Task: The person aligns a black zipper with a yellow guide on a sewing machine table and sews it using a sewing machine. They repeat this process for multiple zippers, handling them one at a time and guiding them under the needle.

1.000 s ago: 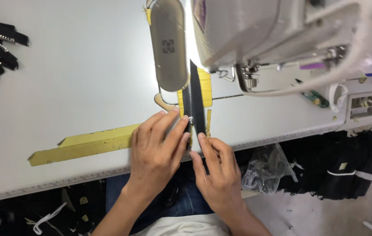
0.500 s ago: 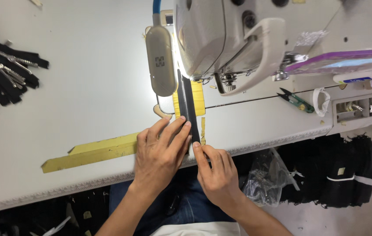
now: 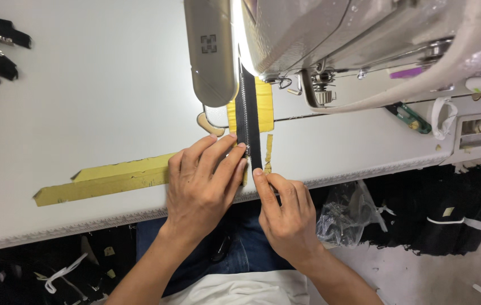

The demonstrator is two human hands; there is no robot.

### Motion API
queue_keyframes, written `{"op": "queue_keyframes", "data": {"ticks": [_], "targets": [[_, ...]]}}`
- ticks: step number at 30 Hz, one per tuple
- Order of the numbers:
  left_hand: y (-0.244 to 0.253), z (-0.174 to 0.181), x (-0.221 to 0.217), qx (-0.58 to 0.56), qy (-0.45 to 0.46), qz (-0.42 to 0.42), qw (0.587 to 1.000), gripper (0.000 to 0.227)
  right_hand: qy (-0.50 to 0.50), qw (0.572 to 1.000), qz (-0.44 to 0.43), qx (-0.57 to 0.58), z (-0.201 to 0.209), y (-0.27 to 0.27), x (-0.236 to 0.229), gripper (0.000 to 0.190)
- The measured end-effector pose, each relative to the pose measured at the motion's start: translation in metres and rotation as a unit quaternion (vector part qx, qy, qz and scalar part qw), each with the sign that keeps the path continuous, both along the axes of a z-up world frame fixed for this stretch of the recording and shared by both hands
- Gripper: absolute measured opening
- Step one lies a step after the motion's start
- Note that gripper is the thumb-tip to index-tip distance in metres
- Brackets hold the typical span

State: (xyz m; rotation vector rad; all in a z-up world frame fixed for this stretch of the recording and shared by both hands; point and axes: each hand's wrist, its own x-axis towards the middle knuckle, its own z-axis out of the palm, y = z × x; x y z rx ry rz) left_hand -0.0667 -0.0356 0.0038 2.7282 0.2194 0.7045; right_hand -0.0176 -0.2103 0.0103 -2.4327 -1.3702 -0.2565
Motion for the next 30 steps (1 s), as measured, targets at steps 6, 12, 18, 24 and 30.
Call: {"op": "queue_keyframes", "data": {"ticks": [6, 12, 18, 24, 30], "targets": [[0.017, 0.013, 0.017, -0.067, -0.009, -0.026, 0.997, 0.018, -0.002, 1.000, -0.007, -0.028, 0.005, 0.002, 0.002, 0.035], [0.059, 0.011, 0.051, 0.081, 0.026, -0.136, 0.987, 0.032, 0.021, 0.999, 0.005, -0.049, 0.019, 0.008, 0.011, 0.032], [0.072, 0.000, 0.061, 0.052, 0.004, -0.174, 0.983, 0.031, 0.073, 0.994, 0.045, -0.067, 0.035, 0.020, 0.043, 0.025], [0.073, -0.002, 0.056, 0.028, -0.027, -0.149, 0.988, 0.009, 0.071, 0.994, 0.039, 0.068, 0.014, 0.055, 0.085, 0.020], [0.077, 0.002, 0.054, 0.036, -0.033, -0.138, 0.989, 0.012, -0.012, 0.996, 0.022, 0.087, -0.011, 0.066, 0.092, 0.010]]}}
